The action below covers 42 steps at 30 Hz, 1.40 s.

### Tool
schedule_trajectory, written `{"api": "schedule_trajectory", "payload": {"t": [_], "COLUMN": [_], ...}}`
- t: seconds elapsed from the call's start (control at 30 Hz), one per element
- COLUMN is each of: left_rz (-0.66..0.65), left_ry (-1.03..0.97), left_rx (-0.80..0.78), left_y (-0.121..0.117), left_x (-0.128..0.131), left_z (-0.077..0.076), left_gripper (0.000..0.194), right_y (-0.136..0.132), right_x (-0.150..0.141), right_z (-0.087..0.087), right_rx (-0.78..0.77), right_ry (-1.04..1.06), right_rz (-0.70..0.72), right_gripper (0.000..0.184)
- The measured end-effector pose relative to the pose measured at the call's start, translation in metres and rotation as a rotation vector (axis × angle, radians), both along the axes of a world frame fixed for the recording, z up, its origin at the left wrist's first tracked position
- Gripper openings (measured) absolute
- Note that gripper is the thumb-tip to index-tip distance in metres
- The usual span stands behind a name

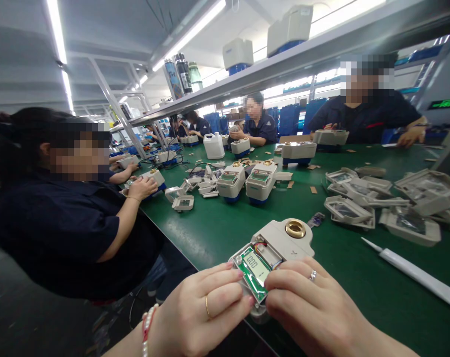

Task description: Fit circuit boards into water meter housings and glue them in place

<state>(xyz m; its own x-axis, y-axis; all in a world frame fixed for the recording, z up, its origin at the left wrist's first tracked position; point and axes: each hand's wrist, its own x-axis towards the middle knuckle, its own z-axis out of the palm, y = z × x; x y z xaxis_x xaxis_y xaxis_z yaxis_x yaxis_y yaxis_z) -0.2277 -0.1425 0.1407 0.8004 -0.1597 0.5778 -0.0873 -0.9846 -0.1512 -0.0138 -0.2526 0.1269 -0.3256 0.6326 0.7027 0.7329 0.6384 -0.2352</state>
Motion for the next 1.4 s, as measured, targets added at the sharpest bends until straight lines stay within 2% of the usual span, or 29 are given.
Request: {"api": "schedule_trajectory", "payload": {"t": [0.17, 0.3, 0.43, 0.63, 0.97, 1.17, 1.4], "left_rz": [0.007, -0.003, 0.014, 0.025, 0.015, -0.001, 0.013], "left_ry": [0.099, 0.15, 0.192, 0.175, 0.163, 0.094, 0.023], "left_rx": [-0.082, -0.159, -0.155, -0.139, -0.14, -0.157, -0.158], "left_y": [-0.001, -0.003, -0.006, -0.008, -0.008, -0.007, -0.006], "left_x": [0.006, 0.01, 0.011, 0.014, 0.011, 0.013, 0.008], "left_z": [0.007, 0.012, 0.016, 0.016, 0.012, 0.011, 0.003], "left_gripper": [0.017, 0.02, 0.023, 0.024, 0.021, 0.025, 0.024], "right_y": [0.002, -0.001, -0.005, -0.004, -0.002, -0.003, -0.005], "right_x": [-0.004, 0.004, 0.018, 0.016, 0.002, 0.005, 0.0], "right_z": [-0.001, 0.001, 0.007, 0.008, 0.003, 0.004, 0.003], "right_rx": [0.001, -0.062, -0.194, -0.237, -0.218, -0.314, -0.304], "right_ry": [-0.034, 0.042, 0.099, 0.118, 0.227, 0.258, 0.293], "right_rz": [-0.002, -0.004, -0.052, -0.071, -0.132, -0.094, -0.137], "right_gripper": [0.021, 0.012, 0.017, 0.016, 0.023, 0.023, 0.022]}}
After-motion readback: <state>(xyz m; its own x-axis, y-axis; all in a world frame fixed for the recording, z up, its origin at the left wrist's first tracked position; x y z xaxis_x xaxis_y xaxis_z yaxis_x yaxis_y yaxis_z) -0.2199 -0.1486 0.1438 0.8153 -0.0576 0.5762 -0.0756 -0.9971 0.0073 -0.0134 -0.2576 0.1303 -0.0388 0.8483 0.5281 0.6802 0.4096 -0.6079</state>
